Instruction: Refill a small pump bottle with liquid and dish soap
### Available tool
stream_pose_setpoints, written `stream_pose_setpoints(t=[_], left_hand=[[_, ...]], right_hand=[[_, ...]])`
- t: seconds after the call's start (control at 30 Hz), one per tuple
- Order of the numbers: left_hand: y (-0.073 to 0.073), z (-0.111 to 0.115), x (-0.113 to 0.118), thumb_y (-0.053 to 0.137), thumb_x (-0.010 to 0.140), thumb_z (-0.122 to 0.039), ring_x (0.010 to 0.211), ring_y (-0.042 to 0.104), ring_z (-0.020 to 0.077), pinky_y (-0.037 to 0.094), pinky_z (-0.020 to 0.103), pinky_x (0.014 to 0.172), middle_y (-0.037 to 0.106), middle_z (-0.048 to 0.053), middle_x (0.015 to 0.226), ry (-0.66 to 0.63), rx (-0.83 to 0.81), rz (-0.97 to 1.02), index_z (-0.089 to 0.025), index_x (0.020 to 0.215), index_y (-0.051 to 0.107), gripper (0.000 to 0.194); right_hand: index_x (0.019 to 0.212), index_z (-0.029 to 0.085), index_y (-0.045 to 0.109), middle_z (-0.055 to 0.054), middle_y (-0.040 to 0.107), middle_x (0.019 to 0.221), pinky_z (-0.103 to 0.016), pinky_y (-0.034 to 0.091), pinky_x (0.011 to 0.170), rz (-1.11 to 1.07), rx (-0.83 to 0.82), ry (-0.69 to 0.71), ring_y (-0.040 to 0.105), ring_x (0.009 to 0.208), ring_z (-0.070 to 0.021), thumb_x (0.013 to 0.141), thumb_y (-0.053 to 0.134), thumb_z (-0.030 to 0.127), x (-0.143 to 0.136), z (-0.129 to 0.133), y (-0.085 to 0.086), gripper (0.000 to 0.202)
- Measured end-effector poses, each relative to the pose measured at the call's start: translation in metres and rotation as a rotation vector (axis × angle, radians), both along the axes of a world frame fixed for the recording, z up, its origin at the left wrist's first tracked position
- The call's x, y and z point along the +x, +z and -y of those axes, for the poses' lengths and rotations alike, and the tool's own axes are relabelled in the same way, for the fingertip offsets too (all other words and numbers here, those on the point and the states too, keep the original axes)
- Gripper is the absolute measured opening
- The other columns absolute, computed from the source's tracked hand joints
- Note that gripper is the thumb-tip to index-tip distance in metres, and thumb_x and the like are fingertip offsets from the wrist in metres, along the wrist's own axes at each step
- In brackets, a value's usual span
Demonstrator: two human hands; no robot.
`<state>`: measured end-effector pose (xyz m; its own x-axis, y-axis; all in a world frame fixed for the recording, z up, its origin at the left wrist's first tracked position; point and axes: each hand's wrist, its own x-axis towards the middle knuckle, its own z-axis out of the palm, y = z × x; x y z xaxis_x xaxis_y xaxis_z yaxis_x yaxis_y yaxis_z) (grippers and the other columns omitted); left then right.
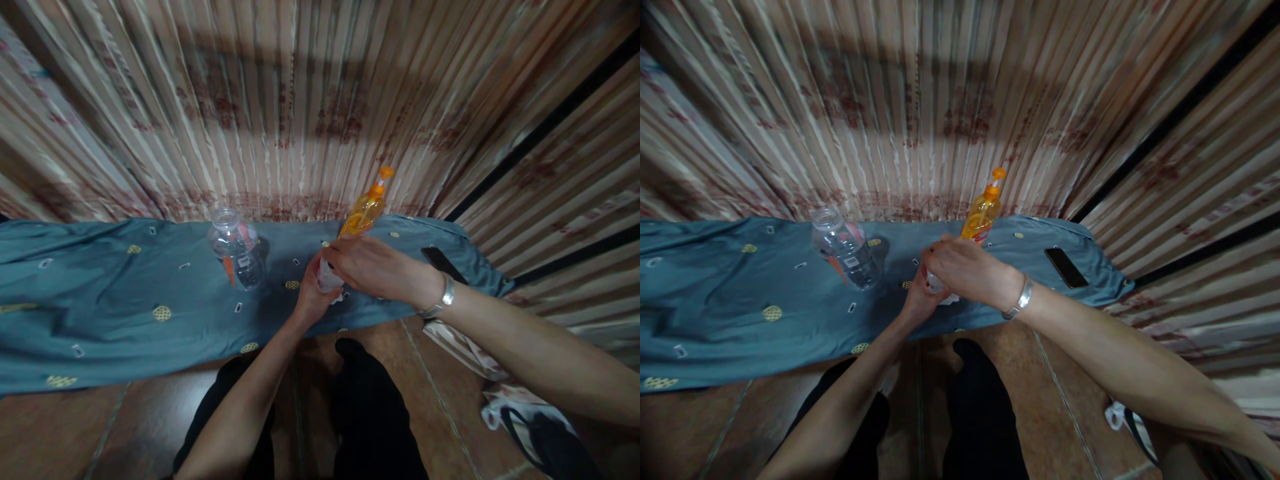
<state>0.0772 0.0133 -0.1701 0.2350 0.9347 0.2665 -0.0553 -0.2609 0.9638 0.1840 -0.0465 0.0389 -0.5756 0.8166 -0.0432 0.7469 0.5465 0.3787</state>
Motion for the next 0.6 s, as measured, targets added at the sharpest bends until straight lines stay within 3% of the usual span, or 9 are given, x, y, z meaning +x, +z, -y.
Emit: stream_pose_setpoints(t=[0.2,0.4,0.6], left_hand=[[0.0003,-0.0009,-0.0002,0.091,0.061,-0.022,0.131,0.067,0.0331,0.049,0.054,0.117,0.071,0.012,0.139,-0.006,0.025,0.032,-0.023,0.134,0.059,0.08],[0.0001,-0.0012,0.0013,0.089,0.061,-0.021,0.134,0.064,0.0353,0.047,0.056,0.119,0.07,0.015,0.139,-0.005,-0.012,0.034,-0.02,0.134,0.059,0.079],[-0.0067,-0.0037,0.0026,0.089,0.061,-0.023,0.133,0.065,0.0341,0.048,0.055,0.118,0.07,0.013,0.138,-0.008,0.003,0.078,-0.022,0.138,0.057,0.084]], right_hand=[[0.113,0.011,0.069,-0.016,0.078,0.103,-0.036,0.045,0.078,0.061,0.101,-0.047,0.071,0.097,-0.0294,0.108,0.054,0.022,-0.002,-0.0003,-0.0008,0.019],[0.115,0.012,0.068,-0.013,0.078,0.103,-0.033,0.045,0.082,0.052,0.043,-0.03,0.071,0.1,-0.026,0.105,0.053,0.009,-0.0037,-0.0012,0.0012,0.018],[0.114,0.01,0.067,-0.014,0.077,0.099,-0.034,0.049,0.082,0.015,0.106,-0.043,0.073,0.098,-0.0275,0.107,0.053,0.013,-0.0029,-0.0023,-0.0077,0.016]])
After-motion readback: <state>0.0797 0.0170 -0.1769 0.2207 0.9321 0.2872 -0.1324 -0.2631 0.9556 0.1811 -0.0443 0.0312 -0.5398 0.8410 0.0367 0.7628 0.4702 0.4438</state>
